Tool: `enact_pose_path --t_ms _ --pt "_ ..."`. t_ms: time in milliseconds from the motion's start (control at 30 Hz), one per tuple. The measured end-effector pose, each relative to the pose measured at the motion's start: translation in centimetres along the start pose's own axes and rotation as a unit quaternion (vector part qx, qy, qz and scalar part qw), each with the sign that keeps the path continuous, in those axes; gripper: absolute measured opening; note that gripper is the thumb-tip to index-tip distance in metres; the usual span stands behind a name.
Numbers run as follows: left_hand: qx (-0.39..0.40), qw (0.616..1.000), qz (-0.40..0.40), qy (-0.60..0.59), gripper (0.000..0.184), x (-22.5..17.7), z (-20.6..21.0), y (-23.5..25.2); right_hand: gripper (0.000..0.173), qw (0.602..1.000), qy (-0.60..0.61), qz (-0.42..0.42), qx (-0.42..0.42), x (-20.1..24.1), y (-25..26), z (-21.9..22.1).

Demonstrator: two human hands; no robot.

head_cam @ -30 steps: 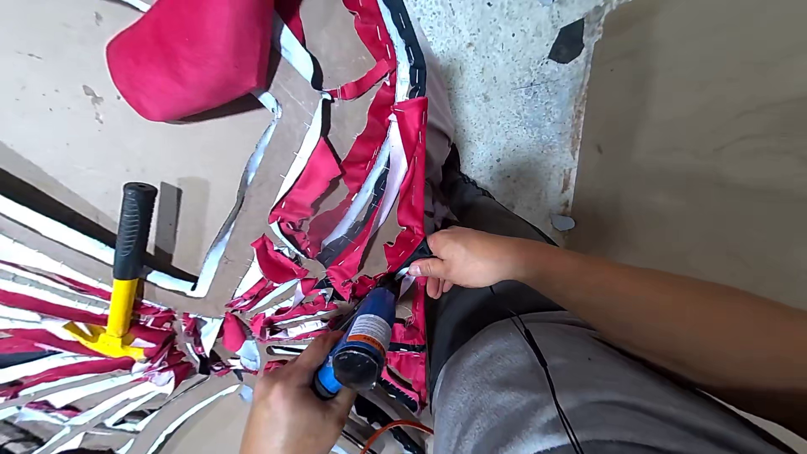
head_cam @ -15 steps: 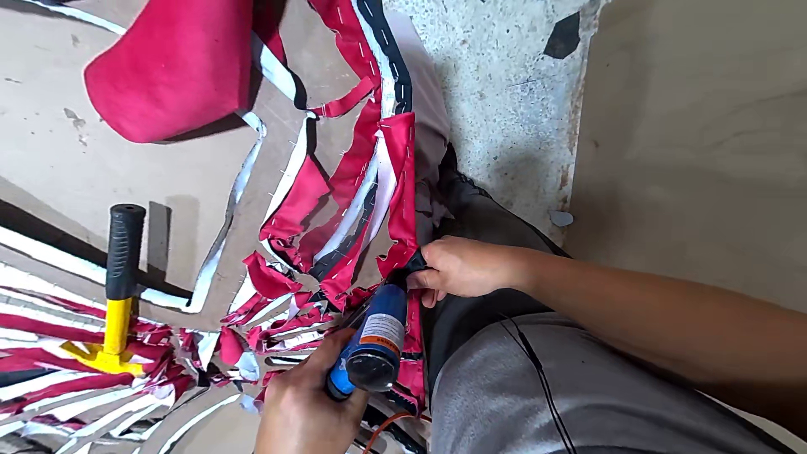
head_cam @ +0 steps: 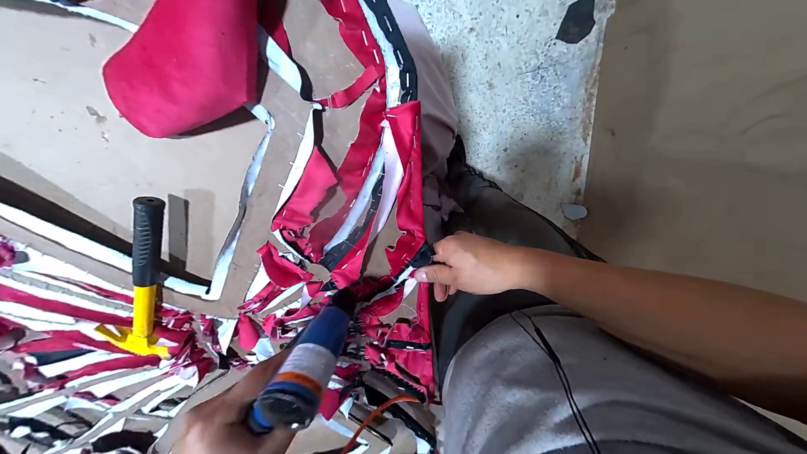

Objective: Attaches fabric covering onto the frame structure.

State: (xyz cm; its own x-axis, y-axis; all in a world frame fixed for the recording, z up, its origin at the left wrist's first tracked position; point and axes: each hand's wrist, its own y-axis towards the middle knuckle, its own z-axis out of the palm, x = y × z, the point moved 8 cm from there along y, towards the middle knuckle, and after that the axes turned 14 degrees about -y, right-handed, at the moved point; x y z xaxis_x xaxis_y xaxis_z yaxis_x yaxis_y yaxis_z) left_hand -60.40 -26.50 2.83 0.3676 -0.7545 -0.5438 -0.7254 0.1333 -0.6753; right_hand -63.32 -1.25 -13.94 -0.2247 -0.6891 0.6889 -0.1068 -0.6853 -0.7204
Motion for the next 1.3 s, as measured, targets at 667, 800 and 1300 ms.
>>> enact_pose_path --t_ms 667,800,1300 --pt "-0.005 0.993 0.041 0.107 0.041 1.7 3.3 1.2 0.038 0.998 0.006 0.029 -0.05 -0.2 0.3 0.6" --pt "-0.014 0.994 0.055 0.092 0.042 1.0 3.0 0.5 0.036 0.998 0.01 0.017 -0.053 0.3 0.2 0.7" --pt "-0.037 0.998 -0.014 0.056 0.032 0.1 4.2 2.1 0.044 0.998 -0.009 0.04 -0.044 0.5 -0.1 0.4"
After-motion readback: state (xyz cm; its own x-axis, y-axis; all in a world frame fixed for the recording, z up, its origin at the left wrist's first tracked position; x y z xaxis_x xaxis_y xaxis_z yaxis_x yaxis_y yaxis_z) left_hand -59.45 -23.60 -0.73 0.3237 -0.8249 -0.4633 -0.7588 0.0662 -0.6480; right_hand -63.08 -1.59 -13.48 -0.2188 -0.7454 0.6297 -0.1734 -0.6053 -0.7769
